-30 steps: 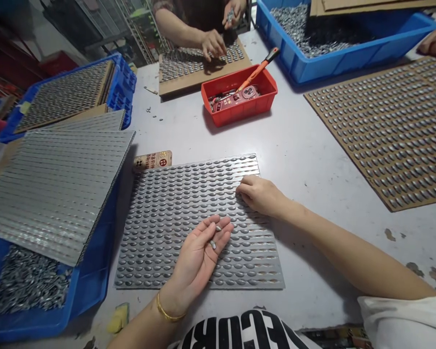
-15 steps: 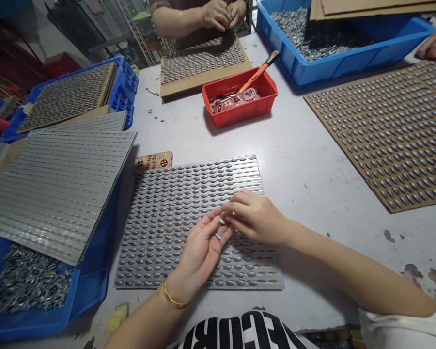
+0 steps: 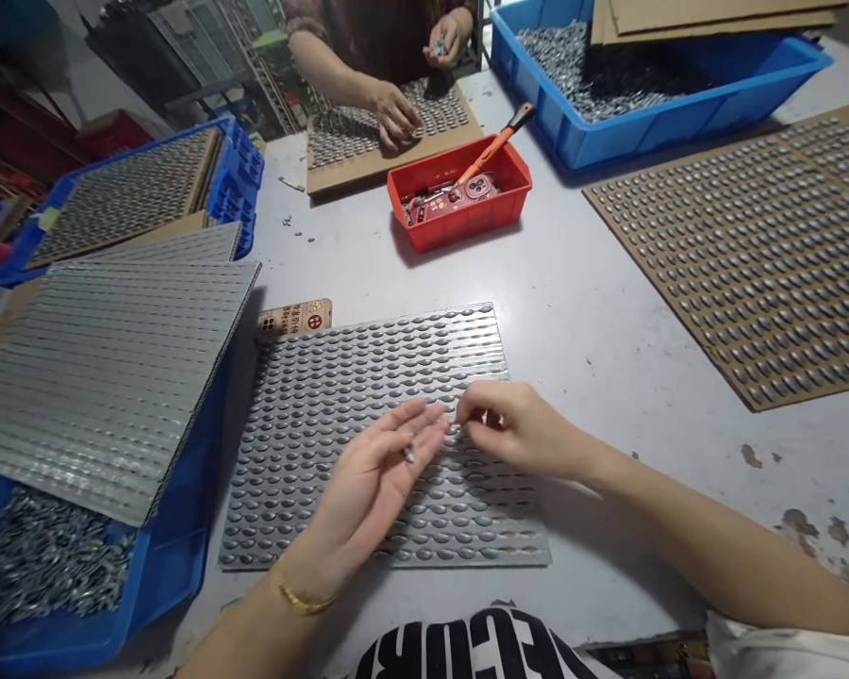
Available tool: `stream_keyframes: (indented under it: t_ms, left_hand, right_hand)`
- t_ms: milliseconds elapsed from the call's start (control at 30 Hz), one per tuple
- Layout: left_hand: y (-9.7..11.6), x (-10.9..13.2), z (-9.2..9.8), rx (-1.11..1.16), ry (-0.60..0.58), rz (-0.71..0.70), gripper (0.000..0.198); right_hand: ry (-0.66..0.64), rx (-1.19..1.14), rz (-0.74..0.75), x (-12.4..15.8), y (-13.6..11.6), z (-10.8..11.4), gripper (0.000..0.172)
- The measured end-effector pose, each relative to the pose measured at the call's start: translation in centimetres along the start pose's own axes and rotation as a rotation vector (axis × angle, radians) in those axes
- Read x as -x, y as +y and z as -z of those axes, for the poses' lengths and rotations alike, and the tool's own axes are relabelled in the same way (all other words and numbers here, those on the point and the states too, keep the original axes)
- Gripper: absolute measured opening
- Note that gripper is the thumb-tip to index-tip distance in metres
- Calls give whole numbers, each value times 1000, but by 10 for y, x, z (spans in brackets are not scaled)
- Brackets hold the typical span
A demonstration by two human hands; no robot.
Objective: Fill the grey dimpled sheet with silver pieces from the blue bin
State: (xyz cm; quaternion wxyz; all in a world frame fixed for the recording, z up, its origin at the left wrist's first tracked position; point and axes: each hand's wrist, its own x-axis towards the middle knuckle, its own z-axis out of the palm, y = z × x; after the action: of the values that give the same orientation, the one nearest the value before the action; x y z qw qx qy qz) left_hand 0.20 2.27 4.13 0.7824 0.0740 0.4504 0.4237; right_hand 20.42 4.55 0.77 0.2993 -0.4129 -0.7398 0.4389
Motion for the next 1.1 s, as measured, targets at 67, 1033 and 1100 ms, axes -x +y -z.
stream_keyframes:
  t_ms: [67, 1033, 1100]
  left_hand:
    - [7, 5, 1, 18, 27, -125, 26]
    - [-26, -16, 15, 66, 59, 28, 22]
    - [-28, -18, 13, 69, 29, 16, 23]
  right_hand:
    - [104, -54, -34, -4, 10, 7, 11]
    - [141, 449, 187, -29, 41, -2, 22]
    - [79, 406, 242, -23, 27, -8, 26]
